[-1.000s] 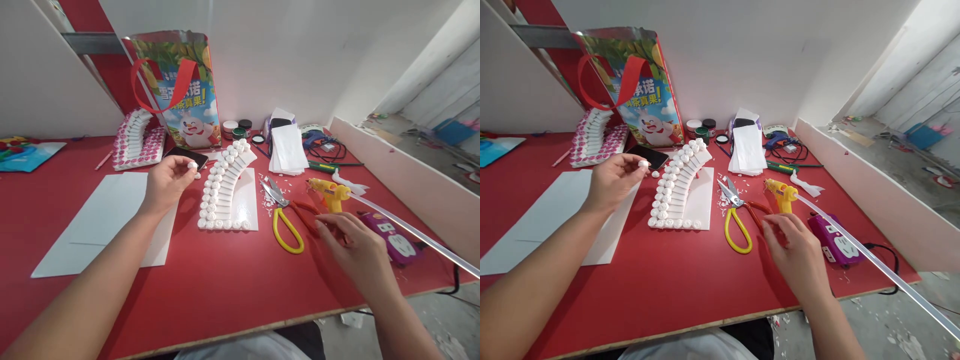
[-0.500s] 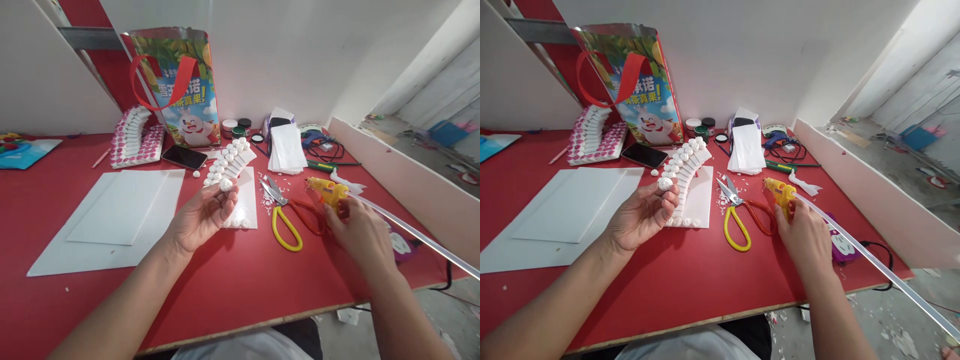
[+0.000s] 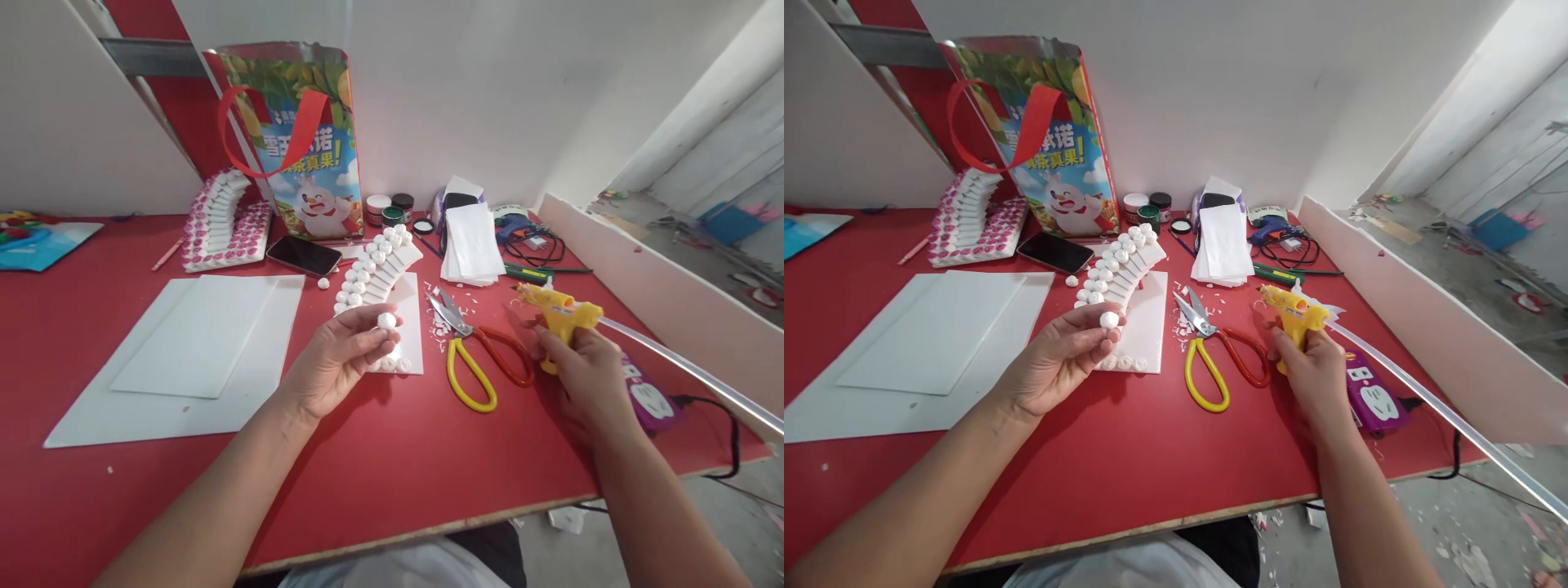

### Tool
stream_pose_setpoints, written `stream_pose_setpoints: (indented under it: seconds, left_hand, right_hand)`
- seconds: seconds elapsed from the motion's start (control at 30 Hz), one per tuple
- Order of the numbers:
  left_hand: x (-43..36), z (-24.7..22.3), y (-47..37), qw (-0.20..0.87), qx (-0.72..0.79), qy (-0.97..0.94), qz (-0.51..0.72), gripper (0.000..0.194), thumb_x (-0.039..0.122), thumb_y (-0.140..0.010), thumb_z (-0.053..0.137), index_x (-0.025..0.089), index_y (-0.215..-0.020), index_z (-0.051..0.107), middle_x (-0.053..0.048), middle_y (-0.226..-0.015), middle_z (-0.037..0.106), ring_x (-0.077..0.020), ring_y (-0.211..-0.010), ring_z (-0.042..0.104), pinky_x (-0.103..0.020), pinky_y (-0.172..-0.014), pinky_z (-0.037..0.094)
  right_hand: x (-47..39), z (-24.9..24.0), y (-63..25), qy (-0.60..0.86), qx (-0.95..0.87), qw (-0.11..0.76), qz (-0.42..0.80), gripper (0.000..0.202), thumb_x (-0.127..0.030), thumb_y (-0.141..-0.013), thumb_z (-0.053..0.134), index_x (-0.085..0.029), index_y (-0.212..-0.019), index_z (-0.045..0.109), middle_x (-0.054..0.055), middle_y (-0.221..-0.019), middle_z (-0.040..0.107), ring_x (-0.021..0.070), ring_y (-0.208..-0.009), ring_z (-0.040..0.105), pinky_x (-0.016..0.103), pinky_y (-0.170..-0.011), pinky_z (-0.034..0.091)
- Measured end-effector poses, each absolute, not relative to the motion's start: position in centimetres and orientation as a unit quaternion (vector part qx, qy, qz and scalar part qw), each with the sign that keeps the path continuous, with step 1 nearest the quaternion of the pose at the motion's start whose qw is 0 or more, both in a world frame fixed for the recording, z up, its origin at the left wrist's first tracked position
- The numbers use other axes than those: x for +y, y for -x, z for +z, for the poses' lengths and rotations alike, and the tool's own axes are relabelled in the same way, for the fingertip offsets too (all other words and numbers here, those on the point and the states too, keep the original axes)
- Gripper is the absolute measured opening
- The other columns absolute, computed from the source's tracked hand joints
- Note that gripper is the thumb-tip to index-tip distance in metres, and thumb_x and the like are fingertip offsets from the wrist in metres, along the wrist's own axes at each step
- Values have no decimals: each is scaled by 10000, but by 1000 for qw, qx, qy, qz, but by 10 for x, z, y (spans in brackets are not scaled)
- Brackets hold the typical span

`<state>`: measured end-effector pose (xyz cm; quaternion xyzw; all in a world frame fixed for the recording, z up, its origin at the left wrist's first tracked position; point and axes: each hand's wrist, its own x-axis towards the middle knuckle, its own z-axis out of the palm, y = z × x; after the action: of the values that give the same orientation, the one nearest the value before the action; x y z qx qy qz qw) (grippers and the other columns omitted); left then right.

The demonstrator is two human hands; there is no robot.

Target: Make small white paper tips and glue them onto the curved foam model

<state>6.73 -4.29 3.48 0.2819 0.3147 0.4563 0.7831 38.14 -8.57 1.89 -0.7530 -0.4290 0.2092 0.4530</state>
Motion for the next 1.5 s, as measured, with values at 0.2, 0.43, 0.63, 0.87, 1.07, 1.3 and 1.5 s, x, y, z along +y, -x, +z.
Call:
stream_pose_setpoints:
  seconds: [0.2, 0.43, 0.63, 0.87, 1.07, 1.3, 1.5]
  left_hand:
    - [-47, 30, -65, 718, 341, -414, 443, 294, 195, -760, 871, 248, -1047, 832, -14, -886, 756, -106, -777, 716, -198, -748, 620]
    - [-47, 27, -68, 635, 387, -492, 453, 355, 263, -723, 906, 235, -1064, 811, -20, -992, 743, -164, -906, 734, -281, -856, 621]
    - [-46, 27, -70, 605, 398, -508, 467, 274, 279, -696, 918, 179, -908, 775, -51, -952, 767, -176, -896, 727, -265, -809, 603]
    - [-46, 26, -70, 615, 397, -493, 470, 303, 286, -669, 931, 200, -932, 808, -40, -899, 774, -173, -878, 718, -258, -785, 599]
    - [-48, 26, -69, 629, 389, -479, 473, 284, 260, -684, 924, 216, -945, 824, -29, -879, 785, -154, -854, 728, -235, -783, 604]
    - [-48, 27, -69, 635, 390, -471, 472, 288, 245, -682, 926, 206, -949, 827, -32, -864, 785, -158, -847, 731, -241, -777, 616]
    - [-48, 27, -69, 643, 385, -458, 477, 284, 255, -698, 915, 201, -959, 817, -40, -906, 789, -173, -860, 737, -283, -805, 621]
  right_hand:
    - [-102, 49, -355, 682, -368, 542, 324, 329, -466, -674, 842, -189, -813, 732, 18, -750, 659, 134, -659, 526, 248, -597, 434]
    - [-121, 66, -323, 603, -438, 488, 455, 440, -612, -828, 749, -172, -827, 731, 36, -709, 640, 131, -611, 536, 252, -573, 457]
    - [-126, 75, -303, 568, -542, 413, 462, 504, -656, -911, 625, -182, -744, 657, 47, -720, 637, 147, -643, 563, 254, -566, 453]
    - [-125, 70, -296, 570, -572, 375, 455, 577, -679, -928, 568, -184, -633, 580, 33, -665, 575, 131, -604, 512, 257, -552, 417]
    - [-124, 67, -296, 582, -564, 362, 462, 591, -693, -927, 554, -183, -630, 569, 33, -659, 559, 132, -596, 498, 263, -540, 397]
    - [-125, 68, -294, 578, -562, 364, 466, 583, -676, -931, 559, -184, -619, 542, 17, -615, 535, 115, -548, 467, 255, -508, 371]
    - [-126, 71, -293, 586, -558, 352, 470, 579, -690, -913, 573, -188, -627, 540, 15, -588, 532, 122, -527, 472, 261, -493, 370]
